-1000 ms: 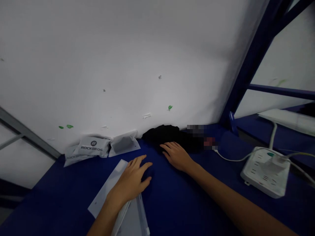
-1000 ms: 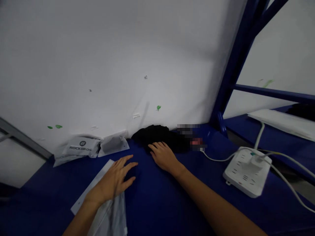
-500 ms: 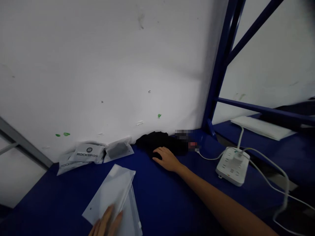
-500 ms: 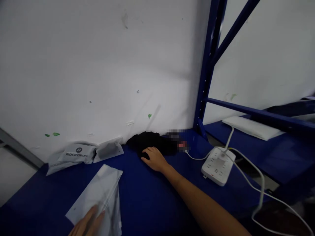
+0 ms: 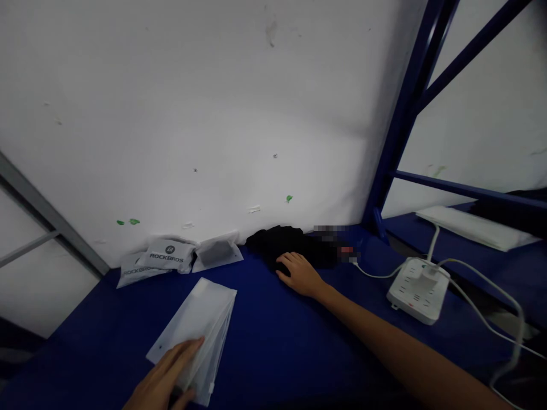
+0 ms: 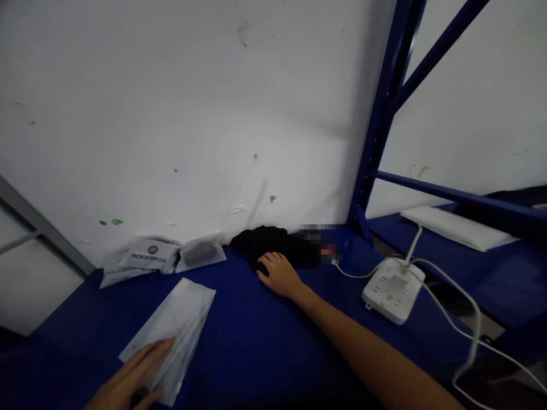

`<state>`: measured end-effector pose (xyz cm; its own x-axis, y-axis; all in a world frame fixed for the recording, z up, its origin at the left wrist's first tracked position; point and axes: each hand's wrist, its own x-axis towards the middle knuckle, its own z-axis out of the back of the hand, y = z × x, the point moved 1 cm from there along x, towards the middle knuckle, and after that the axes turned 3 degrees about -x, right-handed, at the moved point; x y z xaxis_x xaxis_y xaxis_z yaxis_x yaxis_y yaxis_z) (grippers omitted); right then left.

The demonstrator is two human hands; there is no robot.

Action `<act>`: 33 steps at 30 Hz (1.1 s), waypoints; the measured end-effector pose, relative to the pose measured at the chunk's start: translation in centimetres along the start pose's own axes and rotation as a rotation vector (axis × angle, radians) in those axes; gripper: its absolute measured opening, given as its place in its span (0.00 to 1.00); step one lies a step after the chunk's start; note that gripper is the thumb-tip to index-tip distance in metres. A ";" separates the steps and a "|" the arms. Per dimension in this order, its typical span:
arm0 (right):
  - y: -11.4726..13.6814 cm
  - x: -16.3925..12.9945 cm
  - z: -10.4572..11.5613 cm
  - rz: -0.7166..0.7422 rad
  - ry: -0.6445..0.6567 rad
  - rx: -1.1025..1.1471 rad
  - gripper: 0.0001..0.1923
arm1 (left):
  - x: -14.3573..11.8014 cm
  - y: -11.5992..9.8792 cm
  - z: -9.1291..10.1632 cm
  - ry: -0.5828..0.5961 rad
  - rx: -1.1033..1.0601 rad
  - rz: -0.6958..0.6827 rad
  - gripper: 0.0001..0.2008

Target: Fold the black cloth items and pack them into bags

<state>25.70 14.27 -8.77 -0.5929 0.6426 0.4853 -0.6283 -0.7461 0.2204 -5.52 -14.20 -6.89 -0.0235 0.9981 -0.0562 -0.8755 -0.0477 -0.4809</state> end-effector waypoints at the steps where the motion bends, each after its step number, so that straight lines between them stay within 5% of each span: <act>1: 0.0 0.0 0.0 -0.001 -0.002 -0.002 0.14 | 0.7 -1.0 0.4 0.010 -0.006 0.004 0.31; 5: 0.0 -0.1 0.0 -0.001 -0.004 -0.029 0.14 | 5.7 -5.3 2.2 0.013 -0.047 -0.053 0.35; 9: 0.5 0.1 0.1 -0.029 0.039 -0.063 0.13 | 12.9 -7.5 3.4 0.035 -0.059 -0.062 0.28; 15: 1.2 3.1 -0.6 -0.236 0.103 -0.129 0.14 | 20.6 -7.6 1.6 -0.349 0.190 -0.049 0.23; 21: 1.7 4.2 -1.6 -0.324 0.091 -0.121 0.14 | 21.9 -5.2 -1.3 -0.563 0.316 -0.036 0.28; 28: 4.7 4.6 -0.8 -0.152 -0.179 -0.041 0.10 | 22.6 -3.8 -1.6 -0.561 0.362 -0.064 0.26; 33: 5.7 4.2 -2.5 0.019 -0.008 0.212 0.05 | 23.3 -3.1 -1.1 -0.665 0.416 -0.111 0.14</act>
<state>18.31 13.19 -7.61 -0.5993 0.6270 0.4976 -0.4964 -0.7788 0.3835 -2.76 9.16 -7.70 -0.0943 0.8160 0.5703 -0.9951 -0.0596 -0.0793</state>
